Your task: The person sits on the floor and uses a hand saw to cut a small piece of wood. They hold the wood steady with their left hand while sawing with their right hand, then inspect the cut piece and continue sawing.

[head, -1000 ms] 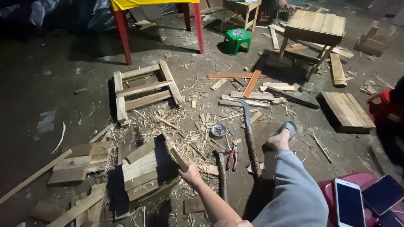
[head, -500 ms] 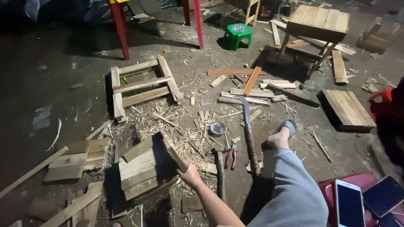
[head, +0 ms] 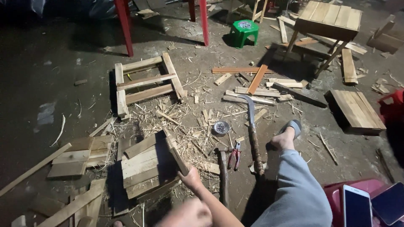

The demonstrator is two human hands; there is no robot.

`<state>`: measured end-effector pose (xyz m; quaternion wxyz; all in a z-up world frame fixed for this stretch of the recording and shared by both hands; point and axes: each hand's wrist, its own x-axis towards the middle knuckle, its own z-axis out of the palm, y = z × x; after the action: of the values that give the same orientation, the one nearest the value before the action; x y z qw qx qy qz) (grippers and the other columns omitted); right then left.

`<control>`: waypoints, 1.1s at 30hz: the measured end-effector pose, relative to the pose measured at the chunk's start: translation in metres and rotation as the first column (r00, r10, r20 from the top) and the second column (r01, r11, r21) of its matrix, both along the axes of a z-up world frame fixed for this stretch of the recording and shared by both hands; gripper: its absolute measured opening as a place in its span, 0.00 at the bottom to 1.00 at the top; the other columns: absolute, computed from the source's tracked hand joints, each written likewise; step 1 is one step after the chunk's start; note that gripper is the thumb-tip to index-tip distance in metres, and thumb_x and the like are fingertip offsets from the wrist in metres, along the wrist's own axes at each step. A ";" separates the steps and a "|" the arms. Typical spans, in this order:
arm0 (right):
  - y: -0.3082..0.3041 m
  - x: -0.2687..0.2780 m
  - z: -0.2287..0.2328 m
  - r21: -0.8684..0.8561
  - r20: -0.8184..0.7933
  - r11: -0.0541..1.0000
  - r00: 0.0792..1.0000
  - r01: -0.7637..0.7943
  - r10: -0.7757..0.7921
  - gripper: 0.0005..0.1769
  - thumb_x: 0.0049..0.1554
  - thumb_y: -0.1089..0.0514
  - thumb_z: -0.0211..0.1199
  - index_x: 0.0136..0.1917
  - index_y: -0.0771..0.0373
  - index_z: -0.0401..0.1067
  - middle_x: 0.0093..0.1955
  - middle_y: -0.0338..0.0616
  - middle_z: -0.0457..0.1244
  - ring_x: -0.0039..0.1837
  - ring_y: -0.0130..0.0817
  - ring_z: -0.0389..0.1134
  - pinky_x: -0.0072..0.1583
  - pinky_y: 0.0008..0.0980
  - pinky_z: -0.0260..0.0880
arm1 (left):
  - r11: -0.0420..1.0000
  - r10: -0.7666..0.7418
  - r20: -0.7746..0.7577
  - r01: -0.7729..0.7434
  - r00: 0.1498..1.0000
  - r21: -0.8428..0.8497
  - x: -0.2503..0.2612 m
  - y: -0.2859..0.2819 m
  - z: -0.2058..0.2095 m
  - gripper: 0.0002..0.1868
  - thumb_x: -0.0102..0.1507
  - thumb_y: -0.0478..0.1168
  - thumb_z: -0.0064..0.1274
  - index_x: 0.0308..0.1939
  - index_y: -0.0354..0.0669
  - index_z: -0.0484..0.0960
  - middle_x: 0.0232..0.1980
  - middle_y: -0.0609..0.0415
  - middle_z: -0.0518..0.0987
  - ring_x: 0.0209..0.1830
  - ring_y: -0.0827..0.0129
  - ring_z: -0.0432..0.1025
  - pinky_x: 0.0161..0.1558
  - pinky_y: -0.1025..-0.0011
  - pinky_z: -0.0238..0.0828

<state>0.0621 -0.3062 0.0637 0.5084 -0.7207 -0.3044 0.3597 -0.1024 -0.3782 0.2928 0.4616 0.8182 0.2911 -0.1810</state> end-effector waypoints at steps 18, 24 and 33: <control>-0.011 0.013 -0.055 0.098 0.178 0.992 0.979 0.078 -0.095 0.25 0.50 0.58 0.75 0.59 0.71 0.75 0.56 0.67 0.69 0.62 0.55 0.69 0.63 0.49 0.66 | 0.295 0.531 0.817 -0.953 0.226 0.072 -0.001 0.275 -0.221 0.13 0.74 0.43 0.48 0.49 0.39 0.85 0.47 0.41 0.85 0.53 0.50 0.78 0.56 0.58 0.73; -0.017 0.004 -0.026 0.013 0.063 0.992 0.990 0.124 -0.125 0.17 0.52 0.52 0.77 0.53 0.56 0.80 0.47 0.42 0.71 0.50 0.27 0.65 0.55 0.35 0.63 | 0.158 0.487 0.741 -0.881 0.463 0.447 0.009 0.292 -0.232 0.10 0.70 0.48 0.50 0.45 0.55 0.86 0.43 0.58 0.86 0.49 0.60 0.79 0.55 0.63 0.70; -0.018 0.009 0.022 -0.058 0.034 0.997 0.998 0.049 -0.047 0.09 0.54 0.55 0.73 0.49 0.54 0.81 0.37 0.35 0.72 0.39 0.19 0.63 0.42 0.24 0.64 | 0.190 0.437 0.627 -0.747 0.645 0.637 0.072 0.361 -0.291 0.12 0.69 0.54 0.50 0.54 0.65 0.82 0.64 0.61 0.75 0.73 0.59 0.60 0.74 0.47 0.43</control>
<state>0.0714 -0.3238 0.0857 0.4903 -0.7483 -0.2846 0.3444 -0.0303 -0.0168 0.0023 0.0543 0.7637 0.5599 0.3166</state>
